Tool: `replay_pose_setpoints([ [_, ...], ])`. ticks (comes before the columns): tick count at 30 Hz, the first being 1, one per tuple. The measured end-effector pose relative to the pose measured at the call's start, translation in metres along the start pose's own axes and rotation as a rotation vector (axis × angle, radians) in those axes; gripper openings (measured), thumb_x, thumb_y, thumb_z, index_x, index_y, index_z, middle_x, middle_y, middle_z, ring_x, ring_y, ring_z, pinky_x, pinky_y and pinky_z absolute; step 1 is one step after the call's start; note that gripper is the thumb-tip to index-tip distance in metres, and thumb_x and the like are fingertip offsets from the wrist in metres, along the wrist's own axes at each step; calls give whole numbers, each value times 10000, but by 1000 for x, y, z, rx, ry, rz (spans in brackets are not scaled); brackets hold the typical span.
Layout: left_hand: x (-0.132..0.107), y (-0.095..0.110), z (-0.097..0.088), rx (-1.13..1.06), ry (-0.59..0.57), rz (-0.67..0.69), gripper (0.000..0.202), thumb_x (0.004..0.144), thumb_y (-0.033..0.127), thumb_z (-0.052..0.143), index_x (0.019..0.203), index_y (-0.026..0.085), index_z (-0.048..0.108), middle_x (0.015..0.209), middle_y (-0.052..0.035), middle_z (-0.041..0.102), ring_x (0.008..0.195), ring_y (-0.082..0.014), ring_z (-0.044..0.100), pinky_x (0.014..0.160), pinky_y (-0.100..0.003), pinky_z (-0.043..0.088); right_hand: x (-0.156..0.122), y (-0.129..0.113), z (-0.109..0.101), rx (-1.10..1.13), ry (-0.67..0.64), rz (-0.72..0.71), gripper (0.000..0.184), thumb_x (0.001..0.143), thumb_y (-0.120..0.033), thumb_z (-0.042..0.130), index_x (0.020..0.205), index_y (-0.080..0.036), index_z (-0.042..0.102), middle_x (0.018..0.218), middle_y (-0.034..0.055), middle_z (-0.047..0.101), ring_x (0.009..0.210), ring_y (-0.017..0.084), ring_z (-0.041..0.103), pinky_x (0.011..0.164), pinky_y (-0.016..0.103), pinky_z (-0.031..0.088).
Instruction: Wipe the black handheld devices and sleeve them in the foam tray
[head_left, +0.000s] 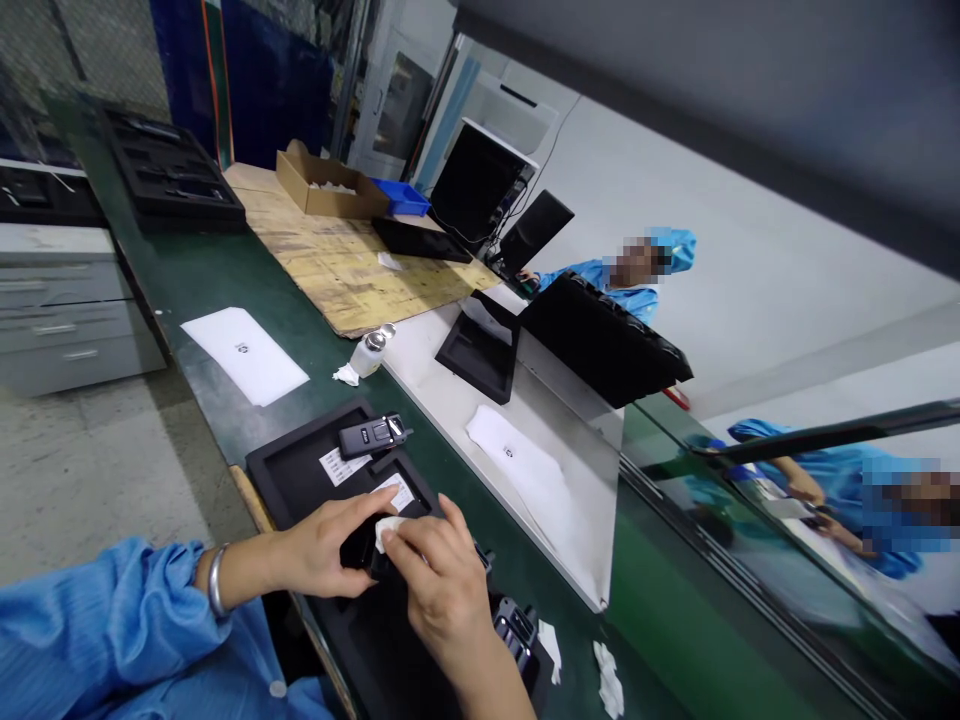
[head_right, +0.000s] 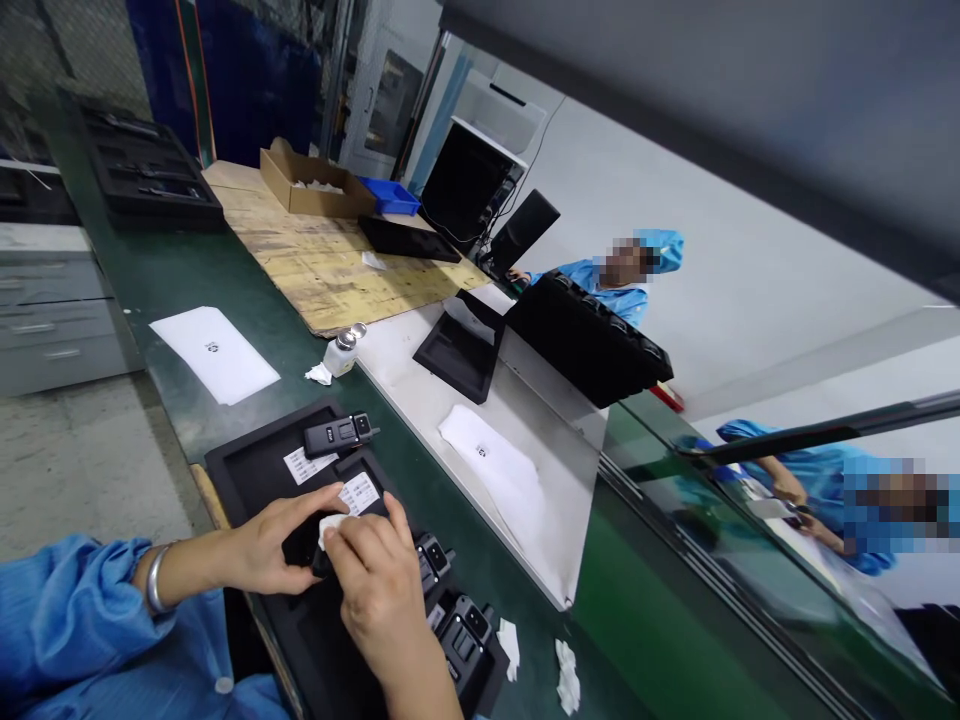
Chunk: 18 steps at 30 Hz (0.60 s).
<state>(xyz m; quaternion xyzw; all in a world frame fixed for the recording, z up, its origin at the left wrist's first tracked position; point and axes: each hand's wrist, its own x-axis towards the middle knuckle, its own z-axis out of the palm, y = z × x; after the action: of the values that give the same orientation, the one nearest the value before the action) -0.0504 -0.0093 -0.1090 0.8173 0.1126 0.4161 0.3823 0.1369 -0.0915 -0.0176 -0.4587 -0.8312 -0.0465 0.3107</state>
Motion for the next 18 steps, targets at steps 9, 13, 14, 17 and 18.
replay_pose_setpoints([
  [9,1,0,0,15,-5,10,985,757,190,710,1578,197,166,1345,-150,587,1179,-259,626,1021,-383,526,-7,5,-4,-83,55,73,306,925,-14,449,1030,-191,675,949,13,687,887,121,616,1181,426,253],
  [13,0,-3,2,45,-40,27,971,758,169,694,1577,213,174,1430,-150,528,1244,-266,588,1047,-388,511,0,-2,-2,-49,27,30,269,947,-59,458,1047,-190,670,975,8,704,893,126,622,1192,427,239],
  [14,0,-4,3,51,-39,25,966,763,168,692,1577,219,173,1434,-146,526,1249,-263,585,1049,-383,509,-7,-1,-4,-65,14,35,276,945,-56,451,1040,-190,672,971,8,704,886,126,623,1195,425,238],
  [17,6,-4,5,77,-38,-35,991,764,202,712,1577,239,147,1441,-140,521,1246,-258,588,1052,-374,505,-46,13,-10,-157,-8,72,359,933,-40,369,976,-206,685,896,2,691,837,122,629,1204,414,231],
  [18,10,-3,7,93,-48,-73,1019,753,226,729,1578,241,132,1452,-144,509,1252,-264,584,1058,-376,499,-58,23,-7,-192,32,73,361,942,-66,360,957,-214,688,866,1,686,815,120,634,1196,401,258],
])
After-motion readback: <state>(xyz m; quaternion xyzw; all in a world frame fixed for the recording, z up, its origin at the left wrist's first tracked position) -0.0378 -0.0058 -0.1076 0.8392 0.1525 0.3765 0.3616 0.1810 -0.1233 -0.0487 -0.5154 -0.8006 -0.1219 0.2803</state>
